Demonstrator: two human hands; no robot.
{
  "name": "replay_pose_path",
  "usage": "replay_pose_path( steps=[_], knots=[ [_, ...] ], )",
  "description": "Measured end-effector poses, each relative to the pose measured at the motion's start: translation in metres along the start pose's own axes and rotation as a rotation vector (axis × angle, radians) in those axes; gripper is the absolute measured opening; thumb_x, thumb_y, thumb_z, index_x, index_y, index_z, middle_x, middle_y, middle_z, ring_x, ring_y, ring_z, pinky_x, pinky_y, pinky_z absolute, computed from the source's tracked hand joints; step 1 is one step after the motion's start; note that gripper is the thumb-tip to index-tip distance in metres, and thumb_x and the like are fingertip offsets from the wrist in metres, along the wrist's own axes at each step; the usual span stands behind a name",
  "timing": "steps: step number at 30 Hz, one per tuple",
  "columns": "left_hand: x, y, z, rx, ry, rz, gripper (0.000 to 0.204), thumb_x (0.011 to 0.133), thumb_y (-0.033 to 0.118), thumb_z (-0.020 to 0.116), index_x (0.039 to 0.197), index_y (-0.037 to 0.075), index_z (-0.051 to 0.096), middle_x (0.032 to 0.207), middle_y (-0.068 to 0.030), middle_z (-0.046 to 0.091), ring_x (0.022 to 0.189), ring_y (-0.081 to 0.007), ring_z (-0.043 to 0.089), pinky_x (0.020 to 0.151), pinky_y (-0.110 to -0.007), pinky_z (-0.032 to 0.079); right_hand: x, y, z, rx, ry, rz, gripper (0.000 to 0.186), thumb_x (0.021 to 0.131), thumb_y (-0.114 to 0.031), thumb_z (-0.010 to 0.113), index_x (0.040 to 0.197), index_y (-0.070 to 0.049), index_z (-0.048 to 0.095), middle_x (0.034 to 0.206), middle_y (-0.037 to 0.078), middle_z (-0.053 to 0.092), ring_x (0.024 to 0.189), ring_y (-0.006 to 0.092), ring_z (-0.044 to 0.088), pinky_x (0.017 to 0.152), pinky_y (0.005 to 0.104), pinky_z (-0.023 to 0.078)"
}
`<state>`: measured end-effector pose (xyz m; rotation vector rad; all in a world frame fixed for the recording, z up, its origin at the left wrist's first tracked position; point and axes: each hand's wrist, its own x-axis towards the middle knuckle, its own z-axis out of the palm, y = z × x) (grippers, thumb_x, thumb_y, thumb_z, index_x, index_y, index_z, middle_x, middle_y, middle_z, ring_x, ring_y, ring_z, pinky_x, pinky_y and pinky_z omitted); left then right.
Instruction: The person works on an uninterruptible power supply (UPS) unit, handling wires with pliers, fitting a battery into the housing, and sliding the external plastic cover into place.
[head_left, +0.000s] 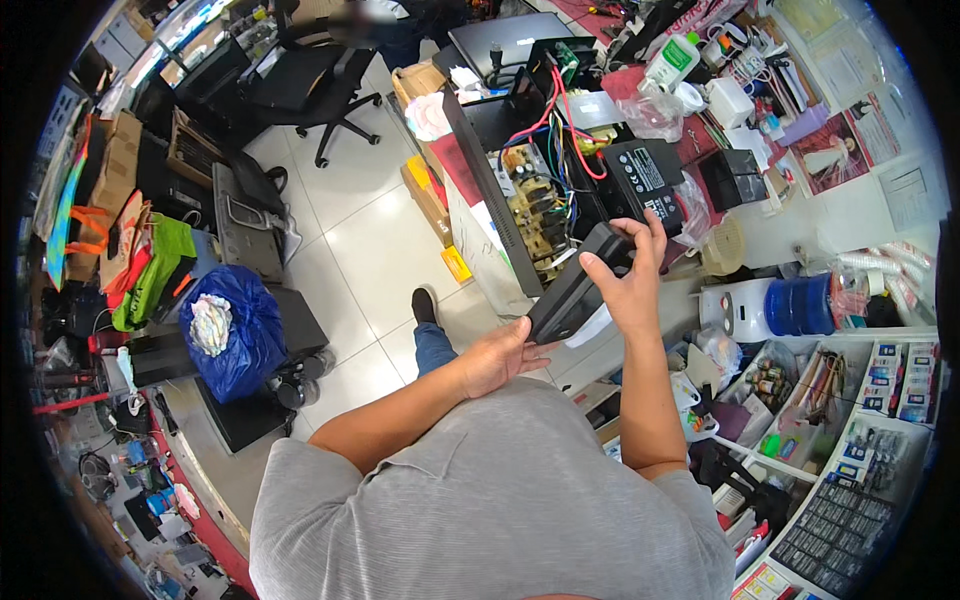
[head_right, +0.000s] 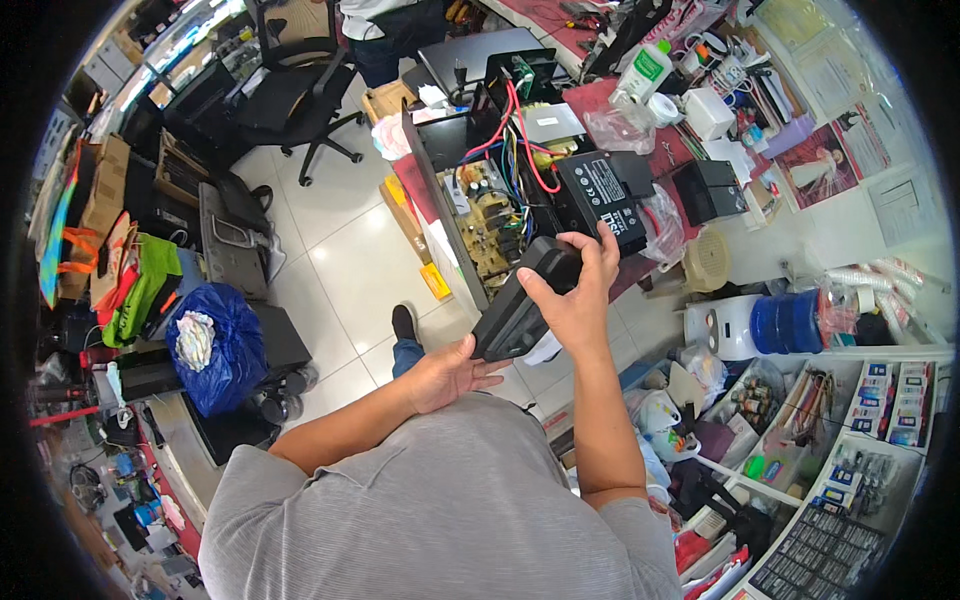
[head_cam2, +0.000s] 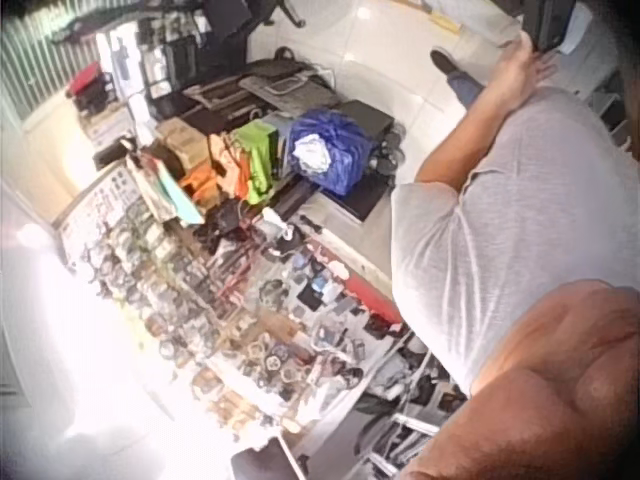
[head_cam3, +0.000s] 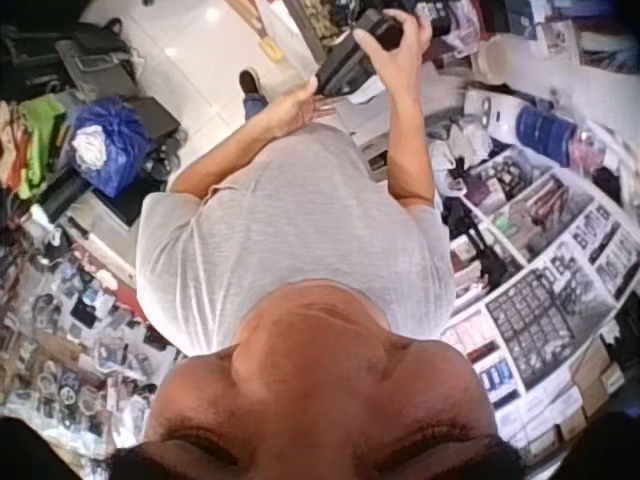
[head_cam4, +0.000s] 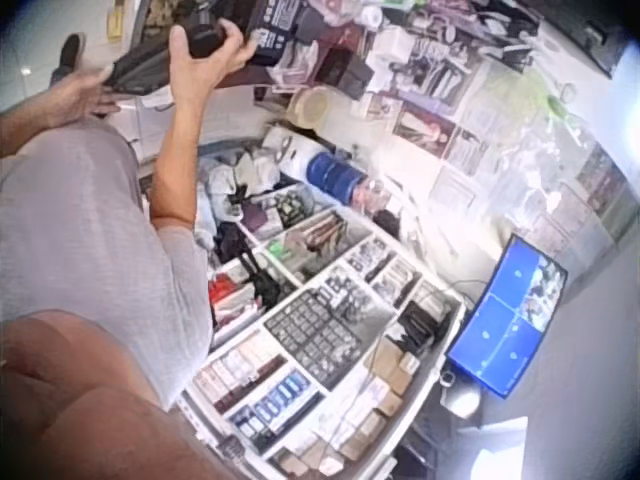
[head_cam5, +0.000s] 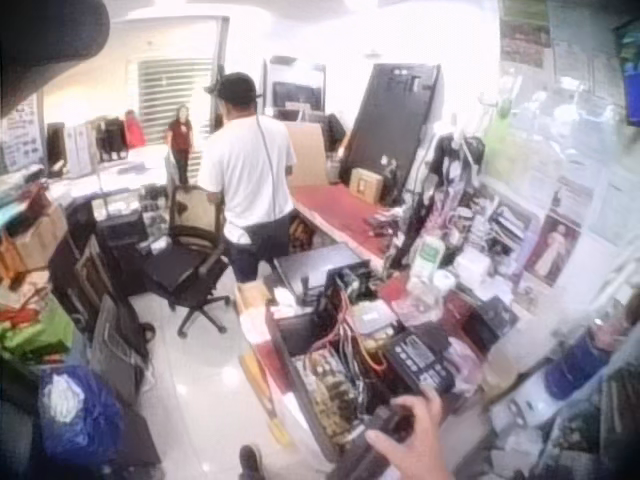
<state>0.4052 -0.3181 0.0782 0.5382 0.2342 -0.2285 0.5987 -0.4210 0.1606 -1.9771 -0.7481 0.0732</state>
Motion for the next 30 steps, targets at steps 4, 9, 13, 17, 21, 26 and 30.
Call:
replay_pose_path(
  steps=[4, 9, 13, 17, 21, 26, 30],
  knots=[
    [0.020, -0.016, -0.011, -0.162, 0.006, 0.083, 0.075, 0.098, 0.048, 0.059, 0.153, 0.006, 0.028, 0.152, -0.0095, 0.041, 0.140, -0.0242, 0.040, 0.117, -0.044, 0.032, -0.008, -0.006, -0.008, -0.163, 0.069, -0.176, 0.067, 0.064, -0.030, 0.089, 0.120, -0.011, 0.056, 0.151, 0.026, 0.027, 0.135, 0.0400, 0.031, 0.109, 0.0511, 0.030],
    [0.036, -0.015, -0.022, -0.287, 0.040, 0.182, 0.063, 0.096, 0.033, 0.067, 0.144, 0.006, 0.037, 0.144, -0.0092, 0.048, 0.136, -0.0228, 0.045, 0.117, -0.041, 0.035, -0.022, -0.009, 0.002, -0.224, 0.105, -0.382, 0.073, 0.059, -0.029, 0.092, 0.120, -0.012, 0.055, 0.154, 0.024, 0.021, 0.136, 0.0404, 0.028, 0.111, 0.0517, 0.031],
    [0.038, -0.014, -0.020, -0.238, 0.166, 0.200, 0.059, 0.098, 0.025, 0.064, 0.143, 0.005, 0.032, 0.139, -0.0121, 0.051, 0.130, -0.0243, 0.053, 0.114, -0.042, 0.041, -0.026, -0.011, 0.002, -0.296, 0.054, -0.475, 0.077, 0.055, -0.031, 0.094, 0.119, -0.012, 0.056, 0.154, 0.024, 0.021, 0.134, 0.0421, 0.029, 0.110, 0.0522, 0.032],
    [0.043, -0.016, -0.021, -0.194, 0.221, 0.212, 0.058, 0.100, 0.021, 0.061, 0.144, 0.003, 0.028, 0.136, -0.0139, 0.053, 0.126, -0.0264, 0.056, 0.111, -0.044, 0.044, -0.026, -0.006, 0.005, -0.248, 0.089, -0.480, 0.072, 0.057, -0.039, 0.093, 0.116, -0.014, 0.059, 0.152, 0.029, 0.026, 0.137, 0.0423, 0.027, 0.109, 0.0525, 0.025],
    [0.037, -0.003, -0.019, -0.038, 0.335, 0.019, 0.071, 0.100, 0.025, 0.063, 0.149, 0.001, 0.017, 0.136, -0.0192, 0.051, 0.126, -0.0320, 0.056, 0.106, -0.046, 0.048, -0.028, -0.009, 0.003, -0.338, 0.051, -0.483, 0.075, 0.056, -0.038, 0.095, 0.118, -0.015, 0.060, 0.154, 0.026, 0.025, 0.137, 0.0411, 0.028, 0.109, 0.0518, 0.030],
    [0.038, -0.002, -0.024, -0.020, 0.335, 0.010, 0.071, 0.101, 0.032, 0.060, 0.149, 0.000, 0.017, 0.135, -0.0218, 0.052, 0.126, -0.0343, 0.056, 0.104, -0.048, 0.048, -0.027, -0.007, -0.001, -0.281, 0.033, -0.431, 0.086, 0.054, -0.043, 0.097, 0.127, -0.016, 0.060, 0.156, 0.024, 0.024, 0.138, 0.0397, 0.029, 0.108, 0.0482, 0.033],
    [0.033, 0.006, -0.020, -0.011, 0.305, -0.023, 0.073, 0.102, 0.039, 0.057, 0.148, -0.001, 0.018, 0.137, -0.0226, 0.050, 0.128, -0.0351, 0.054, 0.106, -0.049, 0.045, -0.030, 0.007, -0.015, -0.170, 0.025, -0.375, 0.088, 0.056, -0.039, 0.096, 0.133, -0.015, 0.059, 0.156, 0.022, 0.026, 0.139, 0.0378, 0.032, 0.110, 0.0479, 0.032]
  ],
)
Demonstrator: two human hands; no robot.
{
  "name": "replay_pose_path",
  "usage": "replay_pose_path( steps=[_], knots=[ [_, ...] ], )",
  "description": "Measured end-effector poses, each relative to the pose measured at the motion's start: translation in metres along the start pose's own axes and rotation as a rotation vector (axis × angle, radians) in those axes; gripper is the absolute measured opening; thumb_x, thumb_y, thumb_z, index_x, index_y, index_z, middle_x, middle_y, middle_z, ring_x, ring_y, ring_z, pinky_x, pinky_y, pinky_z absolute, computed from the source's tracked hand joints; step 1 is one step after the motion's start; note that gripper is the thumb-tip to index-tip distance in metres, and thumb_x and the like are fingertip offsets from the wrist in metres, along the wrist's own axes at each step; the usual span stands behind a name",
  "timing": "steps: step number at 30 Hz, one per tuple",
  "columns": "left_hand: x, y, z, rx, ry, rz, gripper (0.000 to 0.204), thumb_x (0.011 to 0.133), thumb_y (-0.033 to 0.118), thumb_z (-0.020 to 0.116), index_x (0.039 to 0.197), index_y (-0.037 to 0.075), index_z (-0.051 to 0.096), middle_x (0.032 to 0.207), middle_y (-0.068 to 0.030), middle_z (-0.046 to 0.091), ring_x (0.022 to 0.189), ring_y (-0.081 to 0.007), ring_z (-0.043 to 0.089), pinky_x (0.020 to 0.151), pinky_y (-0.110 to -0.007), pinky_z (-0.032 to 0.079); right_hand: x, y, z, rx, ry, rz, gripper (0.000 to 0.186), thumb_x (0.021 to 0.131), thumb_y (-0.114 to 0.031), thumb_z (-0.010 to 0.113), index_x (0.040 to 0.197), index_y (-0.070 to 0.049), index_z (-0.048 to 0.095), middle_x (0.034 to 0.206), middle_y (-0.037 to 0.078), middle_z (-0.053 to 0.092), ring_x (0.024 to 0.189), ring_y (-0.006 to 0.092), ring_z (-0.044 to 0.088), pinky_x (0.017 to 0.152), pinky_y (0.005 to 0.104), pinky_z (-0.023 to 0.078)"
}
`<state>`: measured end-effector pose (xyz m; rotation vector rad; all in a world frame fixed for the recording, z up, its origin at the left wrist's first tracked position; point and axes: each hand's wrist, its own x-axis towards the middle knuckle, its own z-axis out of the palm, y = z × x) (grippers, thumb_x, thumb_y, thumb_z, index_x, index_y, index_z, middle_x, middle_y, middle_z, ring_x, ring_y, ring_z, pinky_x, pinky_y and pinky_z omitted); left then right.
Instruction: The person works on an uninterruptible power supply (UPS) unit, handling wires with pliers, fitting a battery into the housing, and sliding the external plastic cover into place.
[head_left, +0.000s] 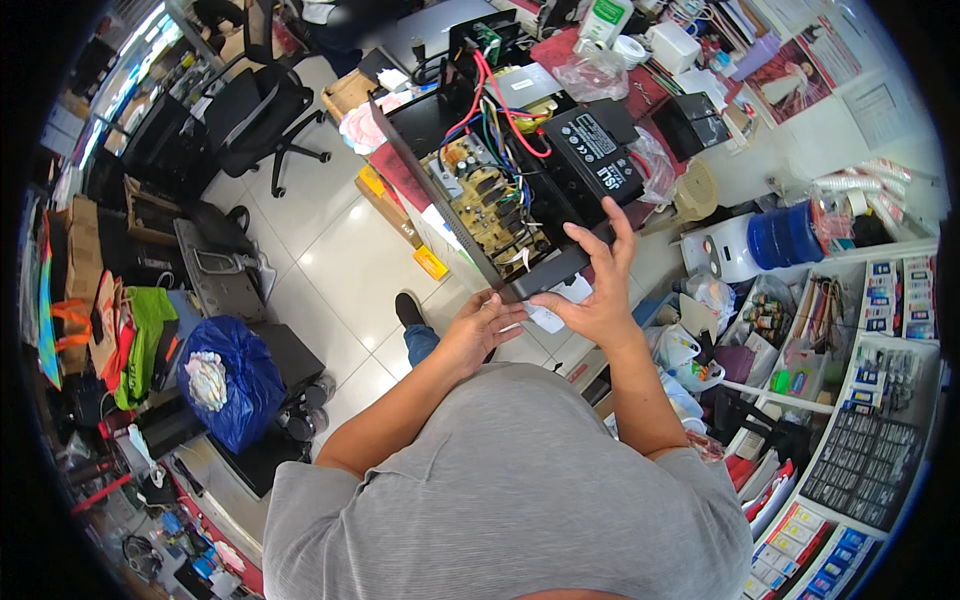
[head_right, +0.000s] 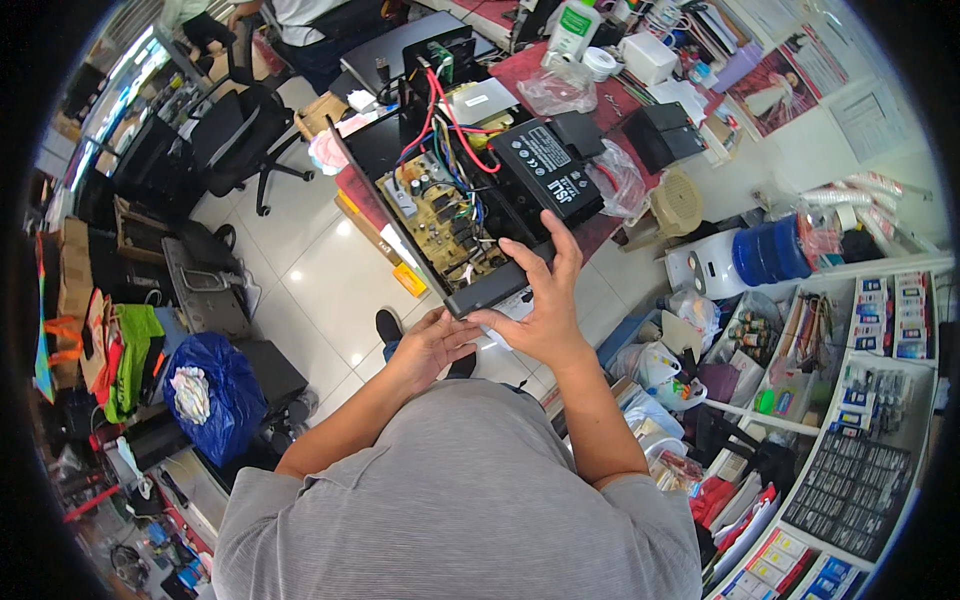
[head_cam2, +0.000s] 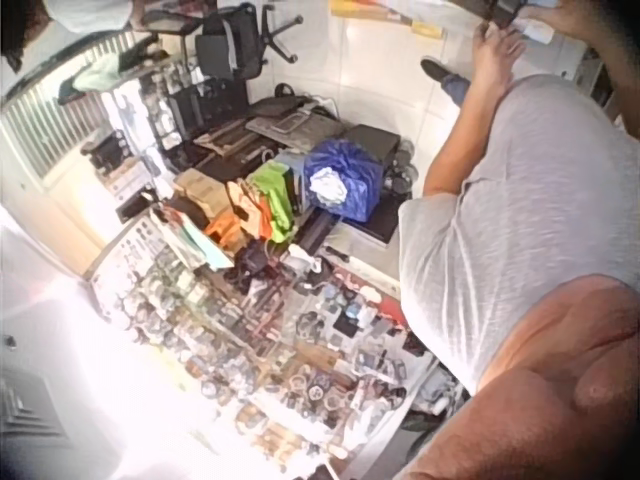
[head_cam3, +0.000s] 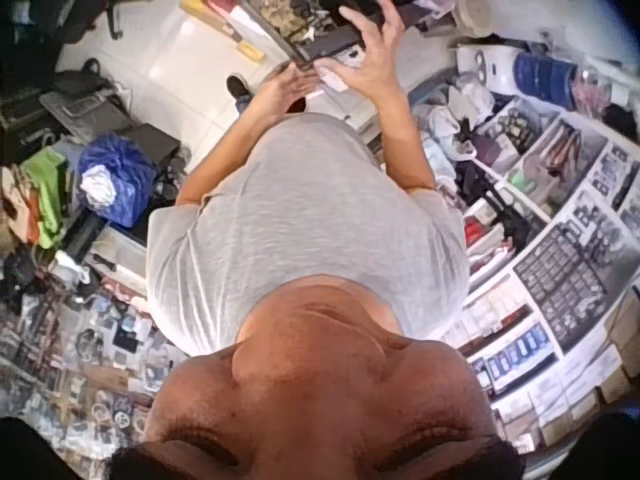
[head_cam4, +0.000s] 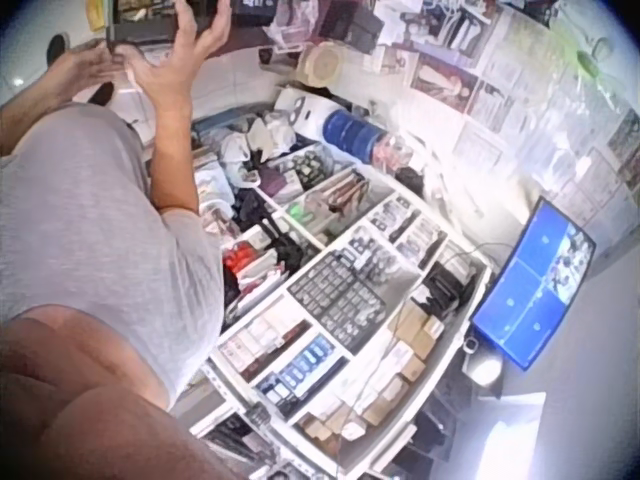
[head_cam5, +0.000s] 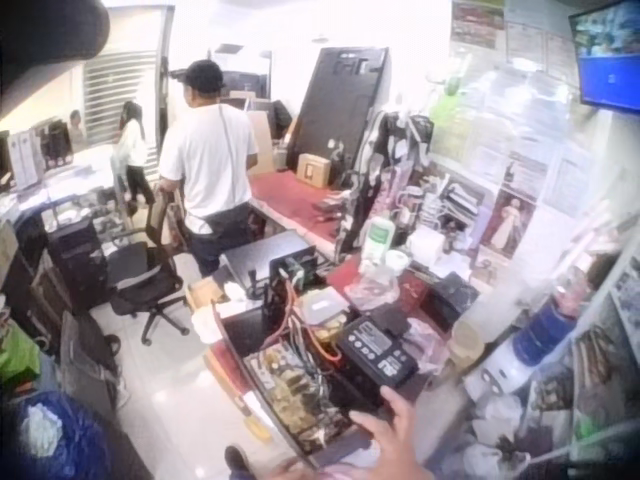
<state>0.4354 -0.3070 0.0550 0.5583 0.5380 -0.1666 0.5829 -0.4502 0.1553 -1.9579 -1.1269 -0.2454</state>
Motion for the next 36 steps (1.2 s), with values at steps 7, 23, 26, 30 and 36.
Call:
replay_pose_path(
  steps=[7, 23, 26, 30, 36],
  knots=[
    [-0.018, 0.006, 0.005, 0.128, -0.058, 0.008, 0.112, 0.080, 0.071, 0.068, 0.152, 0.001, 0.017, 0.155, -0.0213, 0.028, 0.146, -0.0363, 0.028, 0.113, -0.058, 0.033, -0.019, 0.017, -0.007, 0.213, 0.028, 0.067, 0.077, 0.069, -0.019, 0.090, 0.138, -0.013, 0.056, 0.155, 0.019, 0.031, 0.137, 0.0356, 0.040, 0.109, 0.0458, 0.039],
    [-0.015, 0.024, 0.046, 0.194, -0.101, -0.018, 0.125, 0.065, 0.087, 0.064, 0.156, 0.013, 0.018, 0.155, -0.0133, 0.023, 0.143, -0.0382, 0.032, 0.108, -0.062, 0.039, -0.036, 0.022, -0.007, 0.515, 0.112, 0.258, 0.078, 0.084, -0.001, 0.075, 0.151, -0.003, 0.035, 0.152, 0.018, 0.043, 0.139, 0.0282, 0.045, 0.112, 0.0388, 0.040],
    [-0.012, 0.024, 0.044, 0.189, -0.146, -0.020, 0.128, 0.065, 0.089, 0.060, 0.157, 0.014, 0.014, 0.158, -0.0133, 0.020, 0.144, -0.0382, 0.032, 0.109, -0.063, 0.038, -0.035, 0.022, -0.008, 0.469, 0.097, 0.232, 0.079, 0.084, -0.002, 0.077, 0.151, -0.003, 0.035, 0.149, 0.017, 0.045, 0.135, 0.0266, 0.048, 0.111, 0.0394, 0.041],
    [-0.013, 0.023, 0.054, 0.189, -0.157, -0.017, 0.129, 0.064, 0.095, 0.050, 0.157, 0.013, 0.014, 0.160, -0.0126, 0.018, 0.144, -0.0381, 0.031, 0.109, -0.062, 0.037, -0.035, 0.021, -0.010, 0.465, 0.100, 0.228, 0.079, 0.083, -0.005, 0.079, 0.150, -0.002, 0.037, 0.147, 0.017, 0.047, 0.133, 0.0268, 0.050, 0.110, 0.0394, 0.041],
    [-0.010, 0.020, 0.064, 0.199, -0.082, 0.011, 0.126, 0.060, 0.100, 0.048, 0.151, 0.013, 0.036, 0.150, -0.0121, 0.037, 0.139, -0.0376, 0.039, 0.105, -0.055, 0.041, -0.035, 0.023, -0.010, 0.466, 0.127, 0.227, 0.077, 0.082, -0.004, 0.079, 0.148, -0.002, 0.039, 0.145, 0.017, 0.050, 0.133, 0.0271, 0.051, 0.110, 0.0390, 0.042]
  ],
)
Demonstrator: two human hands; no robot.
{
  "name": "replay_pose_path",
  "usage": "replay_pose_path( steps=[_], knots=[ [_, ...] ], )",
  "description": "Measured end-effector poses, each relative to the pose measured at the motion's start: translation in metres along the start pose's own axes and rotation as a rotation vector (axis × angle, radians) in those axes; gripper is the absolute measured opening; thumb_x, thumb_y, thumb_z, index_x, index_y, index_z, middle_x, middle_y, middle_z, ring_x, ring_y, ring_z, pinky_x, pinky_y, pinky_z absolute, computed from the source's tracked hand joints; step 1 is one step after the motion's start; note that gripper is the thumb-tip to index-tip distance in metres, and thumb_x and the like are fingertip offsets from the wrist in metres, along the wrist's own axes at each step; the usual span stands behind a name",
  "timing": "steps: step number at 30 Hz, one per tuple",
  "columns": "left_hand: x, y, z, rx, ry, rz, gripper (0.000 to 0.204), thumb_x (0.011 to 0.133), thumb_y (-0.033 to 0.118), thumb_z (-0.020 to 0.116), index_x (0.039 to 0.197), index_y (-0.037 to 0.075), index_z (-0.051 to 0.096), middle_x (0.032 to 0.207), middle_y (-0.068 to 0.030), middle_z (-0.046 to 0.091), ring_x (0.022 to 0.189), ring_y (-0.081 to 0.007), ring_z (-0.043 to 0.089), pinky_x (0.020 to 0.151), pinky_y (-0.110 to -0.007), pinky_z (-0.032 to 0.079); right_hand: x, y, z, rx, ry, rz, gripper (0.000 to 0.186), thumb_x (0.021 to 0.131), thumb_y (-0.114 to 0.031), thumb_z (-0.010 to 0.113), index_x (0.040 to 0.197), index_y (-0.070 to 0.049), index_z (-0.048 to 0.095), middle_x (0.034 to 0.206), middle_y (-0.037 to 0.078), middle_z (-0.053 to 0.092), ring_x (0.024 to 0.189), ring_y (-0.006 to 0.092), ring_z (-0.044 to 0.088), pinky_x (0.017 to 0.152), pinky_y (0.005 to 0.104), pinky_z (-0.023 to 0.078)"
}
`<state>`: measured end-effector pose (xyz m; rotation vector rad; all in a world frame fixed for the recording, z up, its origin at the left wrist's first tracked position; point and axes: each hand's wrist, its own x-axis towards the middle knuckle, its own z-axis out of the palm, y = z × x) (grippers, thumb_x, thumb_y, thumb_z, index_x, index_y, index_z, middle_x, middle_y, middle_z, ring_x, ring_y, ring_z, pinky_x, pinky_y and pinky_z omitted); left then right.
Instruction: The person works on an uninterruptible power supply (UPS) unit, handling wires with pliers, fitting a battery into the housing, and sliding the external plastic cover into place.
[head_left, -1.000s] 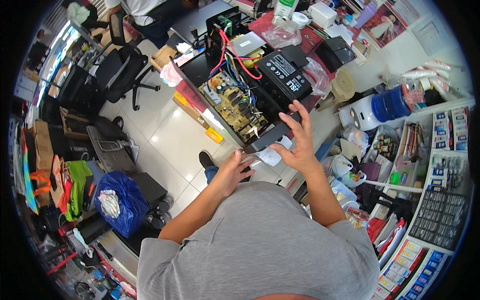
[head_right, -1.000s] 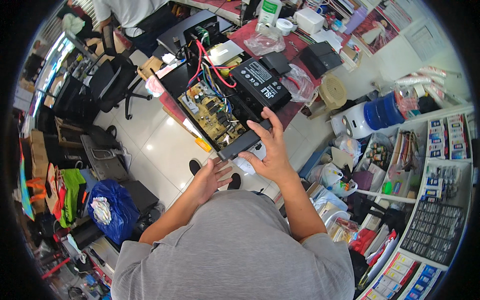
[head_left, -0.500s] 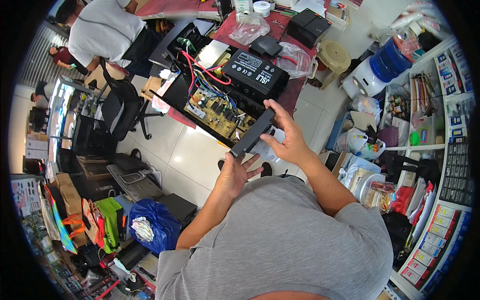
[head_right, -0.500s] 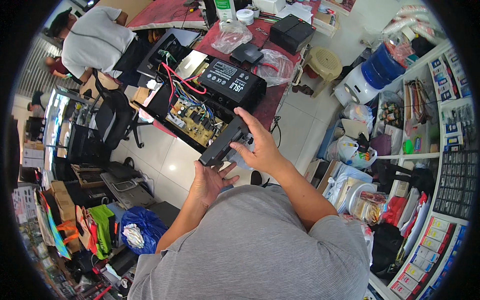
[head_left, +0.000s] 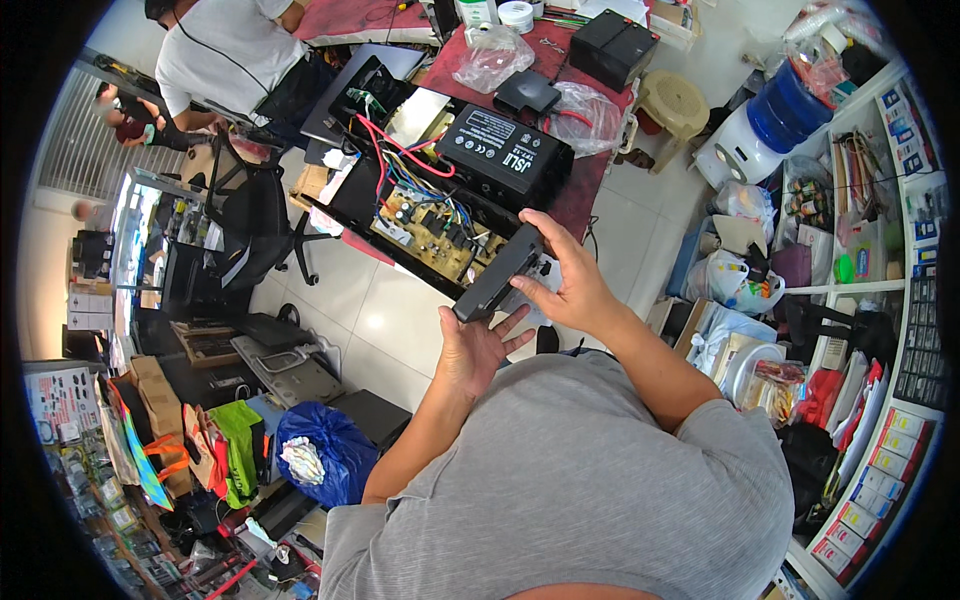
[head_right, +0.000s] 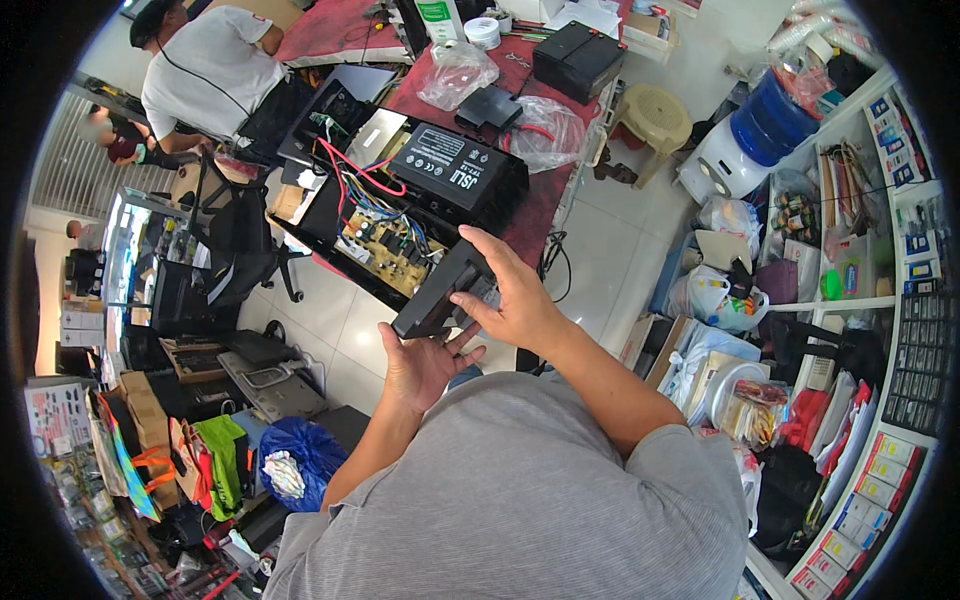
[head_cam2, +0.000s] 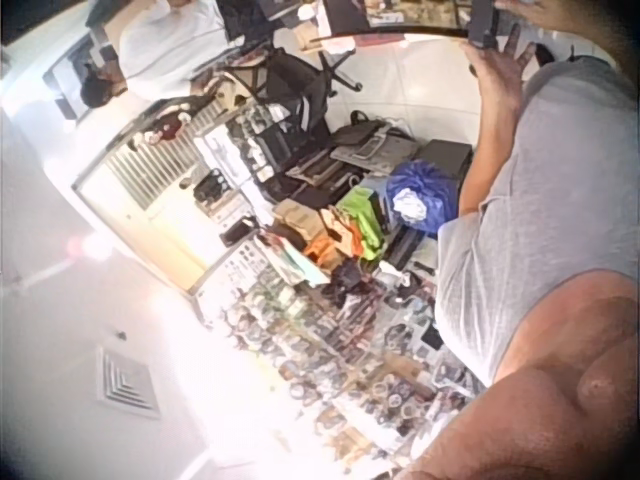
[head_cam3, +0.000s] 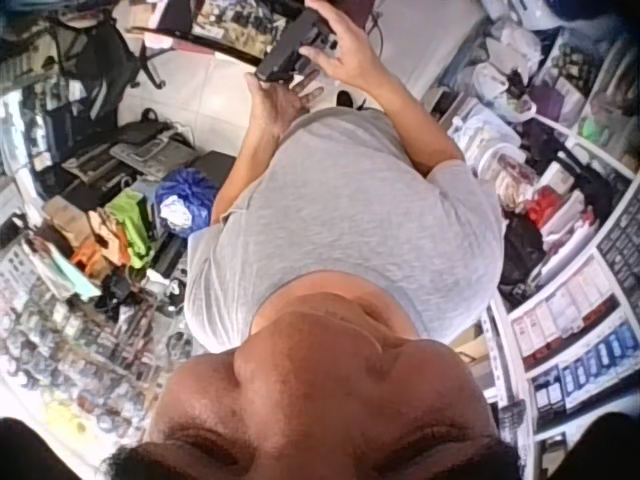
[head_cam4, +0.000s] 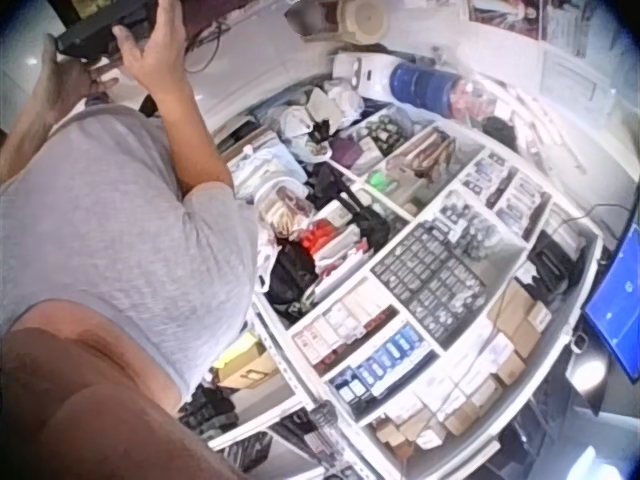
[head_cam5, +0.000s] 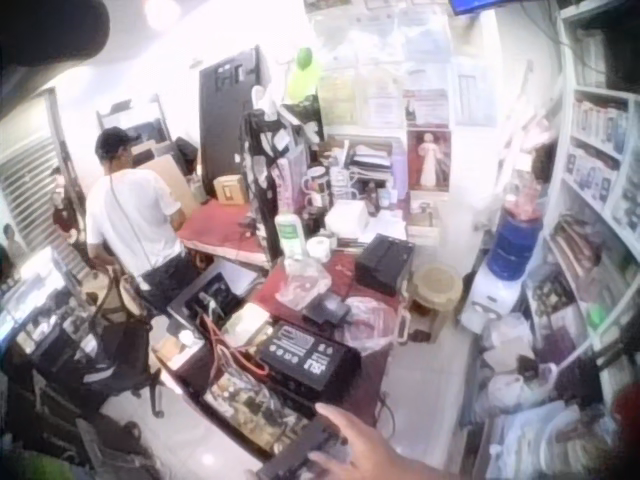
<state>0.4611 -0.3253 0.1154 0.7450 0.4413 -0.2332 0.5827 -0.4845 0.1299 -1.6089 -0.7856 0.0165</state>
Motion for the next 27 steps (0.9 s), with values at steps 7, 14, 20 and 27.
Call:
replay_pose_path(
  steps=[7, 14, 20, 27],
  knots=[
    [0.0012, 0.0000, 0.0064, 0.032, -0.019, 0.017, 0.127, 0.056, 0.099, 0.054, 0.150, 0.015, 0.038, 0.148, -0.0120, 0.039, 0.136, -0.0367, 0.042, 0.102, -0.052, 0.044, -0.0040, 0.0086, -0.0012, 0.047, 0.020, -0.013, 0.077, 0.082, -0.002, 0.079, 0.148, -0.001, 0.039, 0.144, 0.019, 0.051, 0.131, 0.0260, 0.054, 0.109, 0.0373, 0.043],
    [0.0030, -0.0006, 0.0011, 0.038, -0.014, 0.002, 0.130, 0.053, 0.100, 0.055, 0.150, 0.016, 0.039, 0.149, -0.0124, 0.037, 0.135, -0.0354, 0.041, 0.101, -0.051, 0.045, -0.0046, 0.0080, 0.0027, 0.038, 0.049, -0.010, 0.076, 0.081, -0.009, 0.079, 0.147, -0.002, 0.041, 0.143, 0.020, 0.051, 0.131, 0.0333, 0.053, 0.107, 0.0391, 0.044],
    [0.0023, 0.0042, 0.0020, 0.047, -0.021, -0.024, 0.129, 0.054, 0.099, 0.057, 0.150, 0.016, 0.037, 0.148, -0.0118, 0.038, 0.133, -0.0339, 0.043, 0.098, -0.050, 0.047, -0.0025, 0.0041, 0.0027, 0.001, 0.041, -0.014, 0.076, 0.081, -0.001, 0.077, 0.147, 0.000, 0.039, 0.145, 0.019, 0.049, 0.130, 0.0270, 0.054, 0.108, 0.0375, 0.043],
    [0.0029, 0.0036, 0.0014, 0.048, -0.030, -0.026, 0.127, 0.055, 0.098, 0.059, 0.150, 0.016, 0.037, 0.146, -0.0110, 0.040, 0.132, -0.0343, 0.045, 0.098, -0.049, 0.047, -0.0038, 0.0076, 0.0021, -0.006, 0.034, -0.021, 0.077, 0.080, -0.001, 0.077, 0.147, -0.002, 0.039, 0.147, 0.019, 0.043, 0.131, 0.0275, 0.051, 0.108, 0.0385, 0.044]
  ],
)
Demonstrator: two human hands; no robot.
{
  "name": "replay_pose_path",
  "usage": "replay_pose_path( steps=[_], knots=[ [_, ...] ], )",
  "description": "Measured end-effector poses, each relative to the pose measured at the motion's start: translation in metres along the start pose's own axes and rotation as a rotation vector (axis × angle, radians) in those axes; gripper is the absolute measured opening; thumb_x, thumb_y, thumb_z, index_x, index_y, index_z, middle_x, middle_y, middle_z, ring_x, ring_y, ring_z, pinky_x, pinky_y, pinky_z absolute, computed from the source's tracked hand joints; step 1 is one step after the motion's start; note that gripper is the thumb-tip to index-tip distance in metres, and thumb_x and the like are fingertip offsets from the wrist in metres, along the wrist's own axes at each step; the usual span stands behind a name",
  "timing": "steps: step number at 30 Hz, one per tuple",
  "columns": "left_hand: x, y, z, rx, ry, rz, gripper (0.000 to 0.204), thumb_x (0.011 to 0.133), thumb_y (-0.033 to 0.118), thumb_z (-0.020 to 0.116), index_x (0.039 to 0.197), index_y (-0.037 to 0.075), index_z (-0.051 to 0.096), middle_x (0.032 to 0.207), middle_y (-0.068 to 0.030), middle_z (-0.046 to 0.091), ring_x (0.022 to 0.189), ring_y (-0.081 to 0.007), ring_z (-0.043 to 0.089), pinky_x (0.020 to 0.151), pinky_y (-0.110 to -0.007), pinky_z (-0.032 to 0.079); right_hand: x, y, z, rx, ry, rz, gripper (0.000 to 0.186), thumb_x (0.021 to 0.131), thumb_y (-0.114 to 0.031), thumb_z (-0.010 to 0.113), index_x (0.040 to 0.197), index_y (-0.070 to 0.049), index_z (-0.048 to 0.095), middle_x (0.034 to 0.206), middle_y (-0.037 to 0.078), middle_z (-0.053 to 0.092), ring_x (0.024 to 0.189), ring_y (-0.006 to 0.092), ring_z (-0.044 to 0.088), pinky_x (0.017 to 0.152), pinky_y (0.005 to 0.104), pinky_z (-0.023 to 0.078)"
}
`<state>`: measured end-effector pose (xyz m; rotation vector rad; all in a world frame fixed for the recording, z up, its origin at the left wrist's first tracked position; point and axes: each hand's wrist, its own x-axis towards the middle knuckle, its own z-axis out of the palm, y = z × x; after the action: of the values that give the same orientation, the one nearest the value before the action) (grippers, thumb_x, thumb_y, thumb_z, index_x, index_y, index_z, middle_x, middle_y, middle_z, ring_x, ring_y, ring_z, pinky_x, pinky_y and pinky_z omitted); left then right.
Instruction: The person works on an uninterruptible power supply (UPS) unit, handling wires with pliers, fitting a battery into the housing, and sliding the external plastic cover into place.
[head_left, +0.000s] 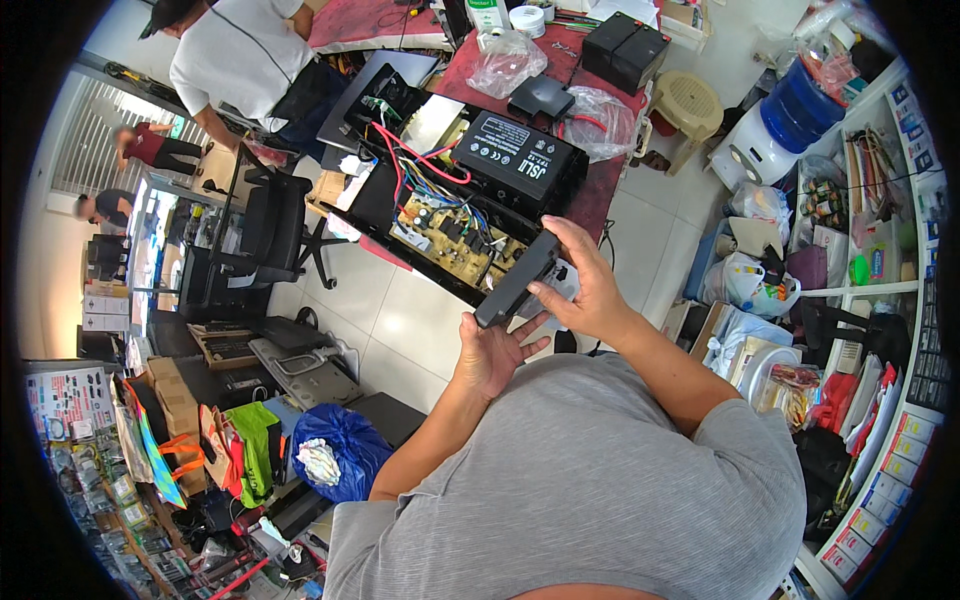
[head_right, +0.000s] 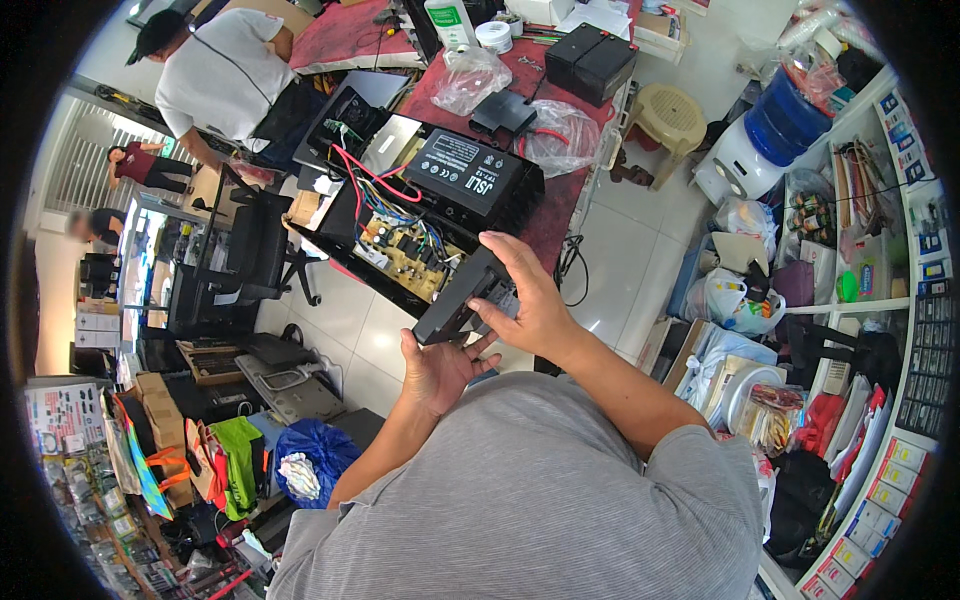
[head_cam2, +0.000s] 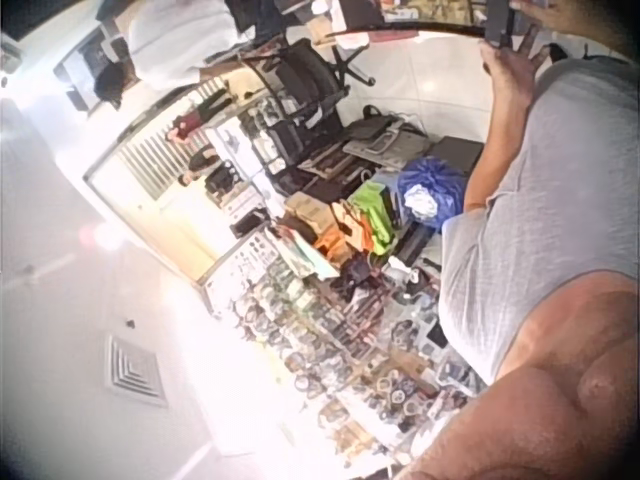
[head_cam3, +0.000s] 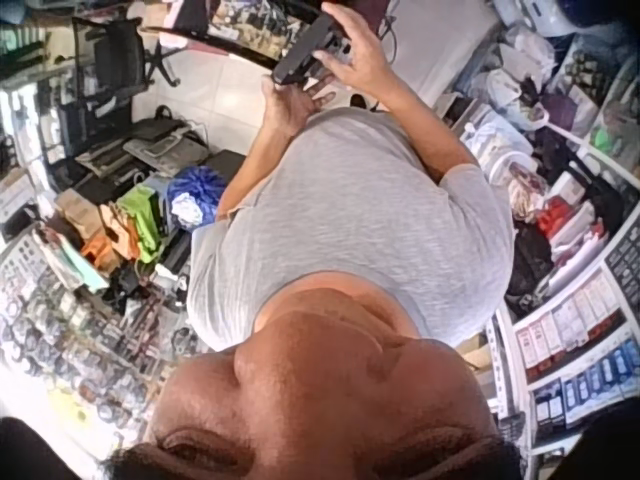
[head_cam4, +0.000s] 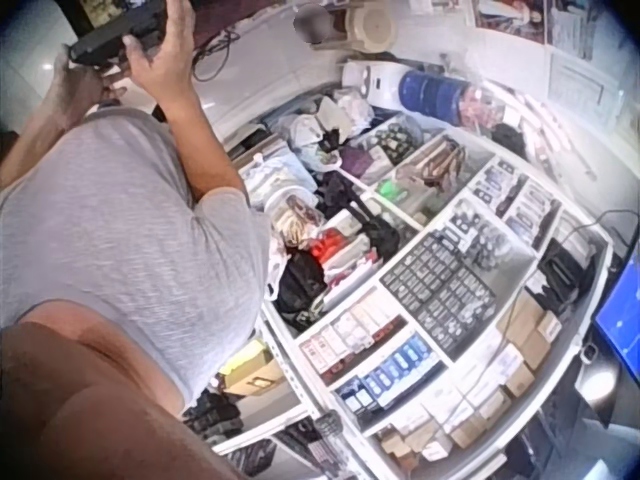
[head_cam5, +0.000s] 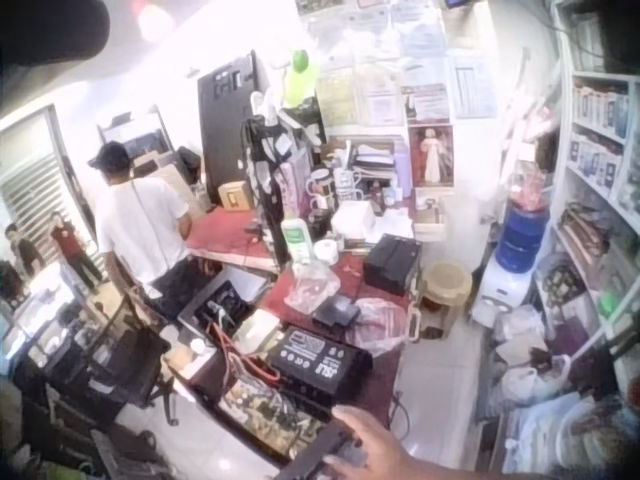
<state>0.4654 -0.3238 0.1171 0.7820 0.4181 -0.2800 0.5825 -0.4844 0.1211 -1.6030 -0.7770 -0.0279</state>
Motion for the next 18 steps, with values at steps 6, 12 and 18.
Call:
replay_pose_path(
  steps=[6, 12, 18],
  knots=[
    [-0.0012, 0.0023, 0.0041, 0.006, 0.008, 0.001, 0.126, 0.056, 0.098, 0.058, 0.149, 0.015, 0.038, 0.142, -0.0104, 0.042, 0.132, -0.0336, 0.045, 0.098, -0.049, 0.047, 0.0021, -0.0077, -0.0013, -0.102, 0.030, -0.024, 0.078, 0.078, -0.004, 0.079, 0.147, -0.006, 0.042, 0.140, 0.016, 0.040, 0.125, 0.0271, 0.047, 0.099, 0.0364, 0.047],
    [-0.0015, 0.0015, 0.0025, 0.010, 0.002, 0.000, 0.126, 0.056, 0.099, 0.057, 0.148, 0.015, 0.038, 0.141, -0.0095, 0.042, 0.133, -0.0339, 0.045, 0.098, -0.049, 0.047, 0.0011, -0.0090, 0.0005, -0.076, 0.046, -0.024, 0.080, 0.077, -0.007, 0.080, 0.148, -0.006, 0.042, 0.125, 0.017, 0.045, 0.117, 0.0313, 0.047, 0.103, 0.0414, 0.040],
    [-0.0023, 0.0024, 0.0046, 0.017, 0.008, 0.006, 0.127, 0.055, 0.098, 0.058, 0.149, 0.015, 0.038, 0.140, -0.0090, 0.042, 0.133, -0.0349, 0.044, 0.098, -0.049, 0.047, 0.0006, -0.0085, 0.0013, -0.066, 0.048, -0.018, 0.081, 0.077, -0.007, 0.080, 0.148, -0.007, 0.042, 0.123, 0.017, 0.045, 0.116, 0.0305, 0.048, 0.102, 0.0410, 0.040]
  ],
)
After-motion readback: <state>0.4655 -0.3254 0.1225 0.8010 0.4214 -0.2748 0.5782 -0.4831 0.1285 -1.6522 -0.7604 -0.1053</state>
